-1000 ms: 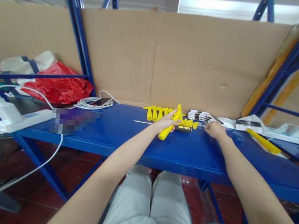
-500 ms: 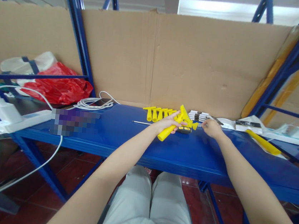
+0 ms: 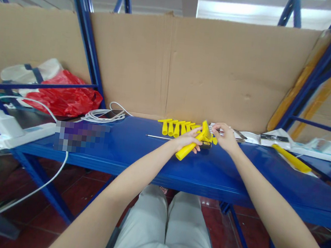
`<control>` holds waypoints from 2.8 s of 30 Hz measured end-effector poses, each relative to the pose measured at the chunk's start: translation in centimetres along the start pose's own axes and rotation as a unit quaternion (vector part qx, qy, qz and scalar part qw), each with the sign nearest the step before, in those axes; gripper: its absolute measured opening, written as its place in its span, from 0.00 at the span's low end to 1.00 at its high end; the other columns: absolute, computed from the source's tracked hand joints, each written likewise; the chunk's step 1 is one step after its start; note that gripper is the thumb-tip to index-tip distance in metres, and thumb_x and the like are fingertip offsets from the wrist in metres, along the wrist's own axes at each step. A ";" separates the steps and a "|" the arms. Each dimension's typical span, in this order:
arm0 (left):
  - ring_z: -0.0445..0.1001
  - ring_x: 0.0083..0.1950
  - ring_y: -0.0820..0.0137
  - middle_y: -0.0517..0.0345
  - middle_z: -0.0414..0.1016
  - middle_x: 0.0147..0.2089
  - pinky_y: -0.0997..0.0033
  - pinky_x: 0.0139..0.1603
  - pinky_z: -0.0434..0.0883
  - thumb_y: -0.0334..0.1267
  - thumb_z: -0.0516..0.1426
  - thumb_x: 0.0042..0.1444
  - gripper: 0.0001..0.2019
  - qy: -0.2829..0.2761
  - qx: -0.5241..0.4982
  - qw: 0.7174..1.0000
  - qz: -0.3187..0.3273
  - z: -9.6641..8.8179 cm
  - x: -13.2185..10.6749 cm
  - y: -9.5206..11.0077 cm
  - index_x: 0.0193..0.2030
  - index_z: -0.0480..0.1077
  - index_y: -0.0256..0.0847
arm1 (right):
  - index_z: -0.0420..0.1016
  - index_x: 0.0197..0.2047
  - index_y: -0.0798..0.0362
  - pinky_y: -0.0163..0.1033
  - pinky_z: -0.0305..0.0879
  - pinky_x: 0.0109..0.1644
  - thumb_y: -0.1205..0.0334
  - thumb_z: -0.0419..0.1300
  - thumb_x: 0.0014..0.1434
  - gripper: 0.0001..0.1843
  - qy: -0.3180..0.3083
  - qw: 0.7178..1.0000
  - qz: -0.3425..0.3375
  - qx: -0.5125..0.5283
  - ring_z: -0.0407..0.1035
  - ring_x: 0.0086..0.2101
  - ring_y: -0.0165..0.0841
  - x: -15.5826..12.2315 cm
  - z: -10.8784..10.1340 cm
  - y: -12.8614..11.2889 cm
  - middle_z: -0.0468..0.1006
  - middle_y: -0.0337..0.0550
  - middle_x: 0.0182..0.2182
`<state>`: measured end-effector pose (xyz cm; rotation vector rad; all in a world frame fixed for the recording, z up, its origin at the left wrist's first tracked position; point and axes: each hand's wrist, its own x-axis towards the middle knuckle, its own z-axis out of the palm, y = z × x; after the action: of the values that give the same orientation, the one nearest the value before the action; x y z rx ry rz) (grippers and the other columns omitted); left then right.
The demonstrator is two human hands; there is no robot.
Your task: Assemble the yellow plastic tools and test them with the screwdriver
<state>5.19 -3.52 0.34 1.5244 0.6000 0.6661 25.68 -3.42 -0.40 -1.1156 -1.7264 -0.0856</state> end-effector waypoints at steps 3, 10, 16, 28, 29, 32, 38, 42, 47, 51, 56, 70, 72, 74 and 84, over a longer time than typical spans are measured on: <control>0.73 0.24 0.81 0.44 0.65 0.65 0.78 0.22 0.72 0.19 0.56 0.51 0.45 -0.007 0.009 1.000 0.000 0.1 0.1 -0.3 0.73 0.47 0.54 | 0.70 0.31 0.49 0.47 0.65 0.50 0.54 0.57 0.58 0.09 -0.004 1.000 -0.006 0.010 0.70 0.45 0.41 -0.1 0.2 -0.2 0.78 0.48 0.39; 0.75 0.25 0.80 0.36 0.52 0.72 0.76 0.23 0.73 0.19 0.56 0.51 0.45 -0.012 0.016 1.000 -0.007 0.1 0.2 -0.4 0.73 0.46 0.54 | 0.70 0.31 0.49 0.48 0.65 0.50 0.53 0.57 0.58 0.09 -0.010 1.000 -0.010 0.017 0.69 0.46 0.41 -0.2 0.5 -0.8 0.77 0.48 0.39; 0.78 0.28 0.76 0.38 0.59 0.68 0.78 0.22 0.72 0.18 0.57 0.50 0.45 -0.021 -0.003 1.000 0.001 -0.2 0.4 -0.8 0.71 0.49 0.53 | 0.70 0.29 0.49 0.48 0.65 0.50 0.57 0.59 0.56 0.07 -0.015 1.000 -0.019 0.018 0.70 0.44 0.41 -0.2 0.6 -1.2 0.78 0.48 0.38; 0.80 0.35 0.69 0.43 0.72 0.57 0.79 0.25 0.72 0.14 0.61 0.44 0.45 0.000 -0.035 0.999 0.008 -0.1 0.8 -1.2 0.68 0.57 0.49 | 0.71 0.25 0.49 0.50 0.65 0.52 0.59 0.60 0.51 0.06 -0.025 0.998 0.038 0.046 0.72 0.42 0.41 0.0 1.1 -0.6 0.78 0.44 0.34; 0.80 0.35 0.69 0.43 0.73 0.56 0.79 0.25 0.72 0.15 0.61 0.44 0.45 0.000 -0.036 0.999 0.010 -0.1 0.8 -1.2 0.67 0.58 0.49 | 0.71 0.26 0.49 0.50 0.66 0.52 0.58 0.60 0.51 0.06 -0.022 0.997 0.052 0.050 0.72 0.42 0.41 -0.1 1.2 -0.6 0.78 0.44 0.35; 0.80 0.34 0.69 0.44 0.73 0.55 0.78 0.25 0.71 0.15 0.61 0.44 0.44 0.001 -0.040 0.999 0.011 -0.2 0.8 -1.2 0.67 0.58 0.48 | 0.70 0.30 0.50 0.51 0.66 0.53 0.53 0.62 0.50 0.10 -0.004 0.993 0.093 0.065 0.71 0.44 0.41 -0.2 1.6 -0.2 0.78 0.46 0.37; 0.80 0.35 0.69 0.45 0.73 0.53 0.79 0.25 0.70 0.14 0.60 0.44 0.43 -0.003 -0.068 0.998 0.016 -0.3 0.8 -1.1 0.67 0.59 0.47 | 0.69 0.40 0.50 0.54 0.64 0.57 0.41 0.65 0.47 0.25 0.027 0.988 0.139 0.057 0.70 0.49 0.43 -0.3 2.3 0.6 0.75 0.51 0.46; 0.79 0.33 0.70 0.49 0.75 0.48 0.80 0.25 0.68 0.13 0.61 0.44 0.42 -0.002 -0.093 0.995 0.017 -0.4 0.8 -1.1 0.65 0.61 0.47 | 0.69 0.45 0.50 0.54 0.64 0.58 0.34 0.61 0.50 0.30 0.005 0.987 0.154 0.040 0.69 0.51 0.44 -0.6 2.3 0.9 0.75 0.52 0.49; 0.79 0.32 0.71 0.49 0.75 0.49 0.80 0.24 0.67 0.13 0.60 0.44 0.41 0.012 -0.129 0.991 0.018 -0.4 0.8 -0.9 0.64 0.62 0.46 | 0.71 0.48 0.52 0.58 0.62 0.58 0.33 0.57 0.54 0.32 -0.005 0.988 0.145 -0.057 0.67 0.53 0.48 -0.6 2.1 1.0 0.75 0.56 0.50; 0.78 0.30 0.73 0.49 0.76 0.49 0.80 0.22 0.65 0.13 0.58 0.43 0.40 0.075 -0.166 0.983 0.029 -0.6 0.7 -0.5 0.63 0.61 0.45 | 0.71 0.53 0.55 0.59 0.60 0.59 0.38 0.56 0.57 0.32 -0.001 0.981 0.122 -0.148 0.65 0.55 0.51 -0.5 1.5 0.9 0.73 0.60 0.53; 0.75 0.28 0.76 0.51 0.76 0.47 0.82 0.21 0.64 0.13 0.56 0.42 0.40 0.197 -0.213 0.955 0.058 -1.2 0.9 0.0 0.63 0.59 0.43 | 0.76 0.45 0.53 0.57 0.63 0.57 0.44 0.57 0.58 0.22 -0.101 0.968 0.098 -0.209 0.68 0.52 0.49 -0.5 0.6 1.2 0.77 0.55 0.48; 0.73 0.28 0.75 0.54 0.76 0.40 0.81 0.23 0.63 0.15 0.57 0.41 0.31 0.227 -0.222 0.946 0.069 -2.0 1.2 -0.2 0.53 0.66 0.41 | 0.82 0.44 0.50 0.57 0.65 0.59 0.49 0.67 0.49 0.21 -0.272 0.951 0.035 -0.142 0.73 0.50 0.49 -1.3 0.7 2.0 0.80 0.49 0.46; 0.72 0.28 0.75 0.55 0.76 0.41 0.81 0.23 0.62 0.16 0.59 0.41 0.32 0.232 -0.218 0.946 0.065 -2.0 1.2 -0.1 0.54 0.66 0.43 | 0.82 0.42 0.49 0.58 0.65 0.59 0.50 0.69 0.46 0.20 -0.267 0.953 0.043 -0.134 0.73 0.50 0.50 -1.3 0.8 2.2 0.81 0.48 0.45; 0.72 0.28 0.76 0.56 0.76 0.40 0.82 0.22 0.62 0.17 0.59 0.42 0.33 0.237 -0.217 0.945 0.064 -1.9 1.1 -0.1 0.55 0.65 0.44 | 0.82 0.39 0.49 0.58 0.65 0.58 0.52 0.70 0.44 0.18 -0.256 0.958 0.052 -0.120 0.73 0.50 0.49 -1.3 0.7 2.1 0.81 0.47 0.44; 0.73 0.28 0.76 0.57 0.73 0.37 0.81 0.23 0.65 0.15 0.57 0.41 0.31 0.250 -0.215 0.942 0.059 -1.9 1.2 -0.1 0.52 0.66 0.42 | 0.79 0.32 0.51 0.50 0.74 0.46 0.48 0.71 0.42 0.18 -0.248 0.949 0.179 0.083 0.76 0.35 0.41 -0.7 -2.6 -0.2 0.82 0.41 0.31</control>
<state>4.63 -1.35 0.31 0.9848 0.6884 1.2107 27.42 -5.33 0.35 -1.3830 -1.8845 0.6016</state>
